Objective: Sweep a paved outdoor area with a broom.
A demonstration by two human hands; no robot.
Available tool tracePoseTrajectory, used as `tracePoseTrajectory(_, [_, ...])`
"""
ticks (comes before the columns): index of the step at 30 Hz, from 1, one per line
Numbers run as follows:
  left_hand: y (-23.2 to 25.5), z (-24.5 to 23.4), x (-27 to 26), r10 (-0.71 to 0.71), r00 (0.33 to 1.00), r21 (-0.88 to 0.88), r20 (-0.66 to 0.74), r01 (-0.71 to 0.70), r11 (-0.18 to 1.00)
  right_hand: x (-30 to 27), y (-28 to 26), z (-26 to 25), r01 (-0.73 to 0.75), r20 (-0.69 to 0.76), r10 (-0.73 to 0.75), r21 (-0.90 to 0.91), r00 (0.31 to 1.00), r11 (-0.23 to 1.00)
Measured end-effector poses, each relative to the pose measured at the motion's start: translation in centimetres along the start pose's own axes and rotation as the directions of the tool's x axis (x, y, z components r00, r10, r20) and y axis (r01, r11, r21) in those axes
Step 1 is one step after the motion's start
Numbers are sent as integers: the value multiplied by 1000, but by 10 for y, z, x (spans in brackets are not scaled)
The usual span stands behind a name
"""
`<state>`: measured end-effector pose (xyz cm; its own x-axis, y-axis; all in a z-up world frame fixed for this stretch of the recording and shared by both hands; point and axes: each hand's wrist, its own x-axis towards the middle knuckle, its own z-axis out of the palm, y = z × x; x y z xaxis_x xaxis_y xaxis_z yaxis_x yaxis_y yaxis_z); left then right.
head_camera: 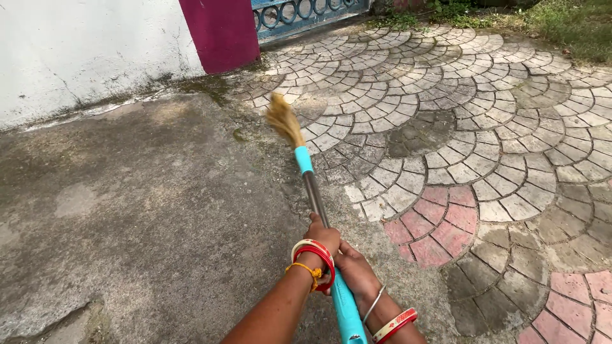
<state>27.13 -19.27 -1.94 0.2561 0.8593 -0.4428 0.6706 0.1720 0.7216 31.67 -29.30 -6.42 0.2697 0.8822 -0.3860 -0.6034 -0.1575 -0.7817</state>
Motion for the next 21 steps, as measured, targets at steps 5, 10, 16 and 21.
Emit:
tracePoseTrajectory(5, [0,38,65,442,830,-84,341,-441,894,-19,-18,46,218,-364,-195,21,910,976])
tracePoseTrajectory(10, [28,-17,-22,427,862,-175,274,-392,903,-28,-37,55,383,-340,-354,18,871,924])
tracePoseTrajectory(16, [4,-9,7,179,934,-303,-309,-275,913,6,-57,24,39,183,-34,-21,982,999])
tracePoseTrajectory(21, [29,15,12,54,998,-122,9,-53,991,11,-39,-19,16,103,-7,-92,995,996])
